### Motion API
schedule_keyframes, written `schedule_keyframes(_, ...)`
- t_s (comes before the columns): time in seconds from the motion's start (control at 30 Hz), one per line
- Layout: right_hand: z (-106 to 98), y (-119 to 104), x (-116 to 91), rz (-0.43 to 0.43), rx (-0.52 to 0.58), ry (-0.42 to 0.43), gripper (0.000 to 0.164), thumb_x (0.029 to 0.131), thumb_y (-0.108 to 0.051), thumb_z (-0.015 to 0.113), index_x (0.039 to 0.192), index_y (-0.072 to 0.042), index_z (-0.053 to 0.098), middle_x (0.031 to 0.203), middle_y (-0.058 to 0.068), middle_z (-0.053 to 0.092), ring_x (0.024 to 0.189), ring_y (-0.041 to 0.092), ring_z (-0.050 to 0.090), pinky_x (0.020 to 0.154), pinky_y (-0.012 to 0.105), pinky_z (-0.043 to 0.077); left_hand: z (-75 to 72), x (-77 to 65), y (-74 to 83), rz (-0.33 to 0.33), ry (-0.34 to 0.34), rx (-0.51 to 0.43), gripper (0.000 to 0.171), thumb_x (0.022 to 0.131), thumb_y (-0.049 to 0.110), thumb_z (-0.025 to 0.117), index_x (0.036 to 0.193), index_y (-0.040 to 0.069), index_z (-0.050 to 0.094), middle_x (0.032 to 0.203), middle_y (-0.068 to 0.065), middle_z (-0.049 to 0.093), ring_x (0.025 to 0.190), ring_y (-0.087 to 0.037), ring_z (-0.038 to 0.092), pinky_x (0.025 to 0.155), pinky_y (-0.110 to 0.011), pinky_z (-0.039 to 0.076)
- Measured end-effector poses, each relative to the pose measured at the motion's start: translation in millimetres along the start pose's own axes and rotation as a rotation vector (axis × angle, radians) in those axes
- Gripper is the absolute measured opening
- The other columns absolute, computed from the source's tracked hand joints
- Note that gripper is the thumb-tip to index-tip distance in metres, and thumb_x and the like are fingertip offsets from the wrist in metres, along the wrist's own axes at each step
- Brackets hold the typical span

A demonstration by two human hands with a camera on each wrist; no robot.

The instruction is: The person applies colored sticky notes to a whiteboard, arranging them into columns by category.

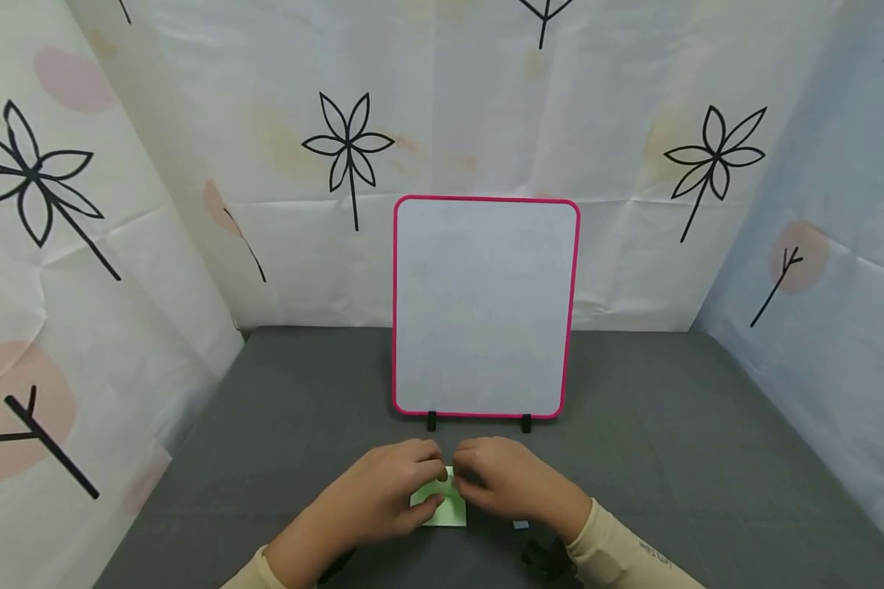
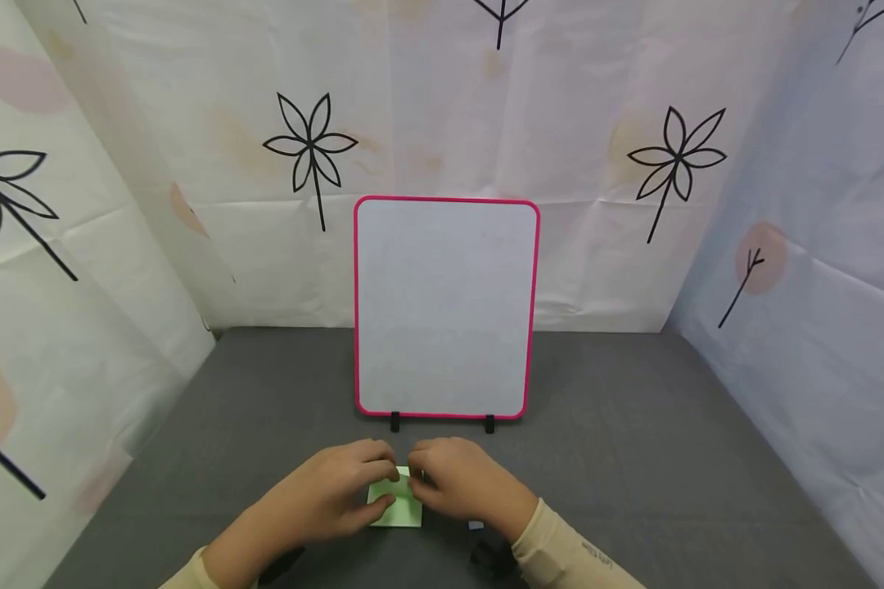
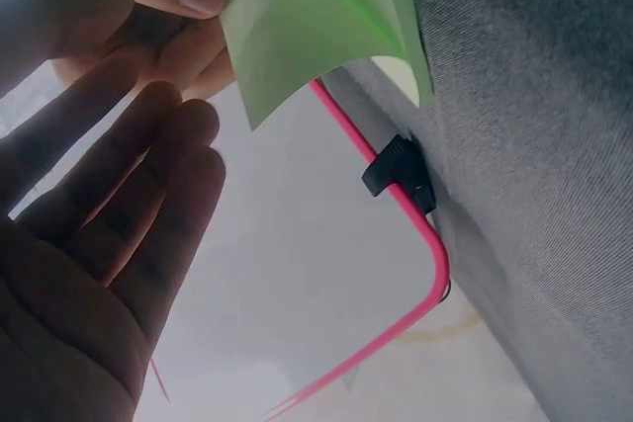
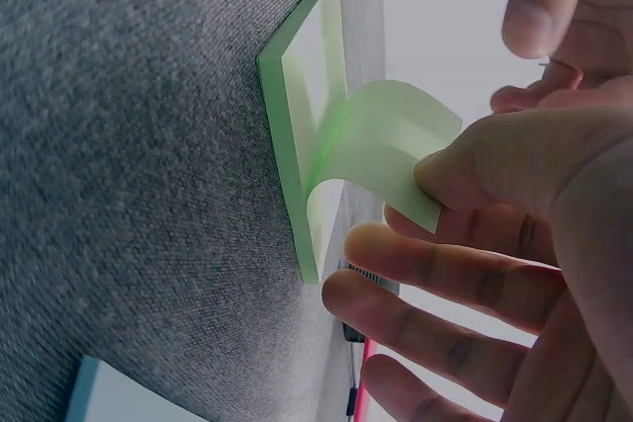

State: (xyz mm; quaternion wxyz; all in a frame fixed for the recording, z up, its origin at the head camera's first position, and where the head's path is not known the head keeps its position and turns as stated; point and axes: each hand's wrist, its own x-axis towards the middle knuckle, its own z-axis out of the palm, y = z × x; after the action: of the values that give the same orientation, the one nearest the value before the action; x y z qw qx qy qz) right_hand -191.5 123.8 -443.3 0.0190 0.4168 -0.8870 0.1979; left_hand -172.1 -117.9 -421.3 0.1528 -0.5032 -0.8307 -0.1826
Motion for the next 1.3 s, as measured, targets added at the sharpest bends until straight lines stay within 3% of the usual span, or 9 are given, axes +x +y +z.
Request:
schedule_keyframes(0.47,-6.4,4.2,-1.1,0.017,0.034,-0.006,0.020,0.101,-0.013,0.068,0.084,-0.023,0.066,0.079,-0.015,0.052,0.067,-0.003,0.042,0.062,0.016,0.039,11.6,-2.0,4.1,-0.114,-0.262,0.037,0.016,0.092,0.022,0.081,0.086,0.020,0.067,0.085,0.012,0.053,0.071,0.002,0.039,0.060,-0.013,0.035)
schedule_keyframes(0.63,-6.5,6.9,-1.5,0.030,0.037,0.002,0.019,0.101,-0.013,0.068,0.085,-0.024,0.067,0.080,-0.016,0.054,0.067,-0.003,0.043,0.063,0.016,0.041,13.3,-1.4,7.8,-0.142,-0.318,0.042,0.016,0.090,0.018,0.082,0.083,0.022,0.068,0.081,0.012,0.049,0.068,0.000,0.036,0.058,-0.015,0.034)
schedule_keyframes(0.87,-7.0,8.3,-2.9,0.041,0.053,0.020,0.018,0.101,-0.014,0.069,0.087,-0.024,0.067,0.081,-0.016,0.054,0.068,-0.004,0.044,0.064,0.016,0.042,16.6,-3.2,10.3,-0.136,-0.308,0.075,0.022,0.085,0.010,0.084,0.075,0.023,0.069,0.079,0.011,0.049,0.070,-0.002,0.039,0.058,-0.015,0.033)
schedule_keyframes(1.17,-7.2,10.8,-2.9,0.053,0.064,0.025,0.016,0.101,-0.015,0.069,0.088,-0.024,0.068,0.082,-0.016,0.055,0.069,-0.004,0.046,0.066,0.017,0.044,19.3,-3.7,10.0,-0.144,-0.317,0.074,0.017,0.086,0.008,0.084,0.081,0.023,0.079,0.082,0.011,0.053,0.074,-0.002,0.044,0.059,-0.013,0.036)
schedule_keyframes(1.3,-6.9,12.4,-3.1,0.068,0.081,0.013,0.015,0.101,-0.015,0.069,0.089,-0.025,0.068,0.083,-0.016,0.056,0.070,-0.003,0.047,0.067,0.018,0.045,20.0,-3.6,8.4,-0.103,-0.306,0.071,0.017,0.085,0.008,0.084,0.082,0.024,0.081,0.081,0.010,0.053,0.072,-0.003,0.044,0.065,-0.013,0.037)
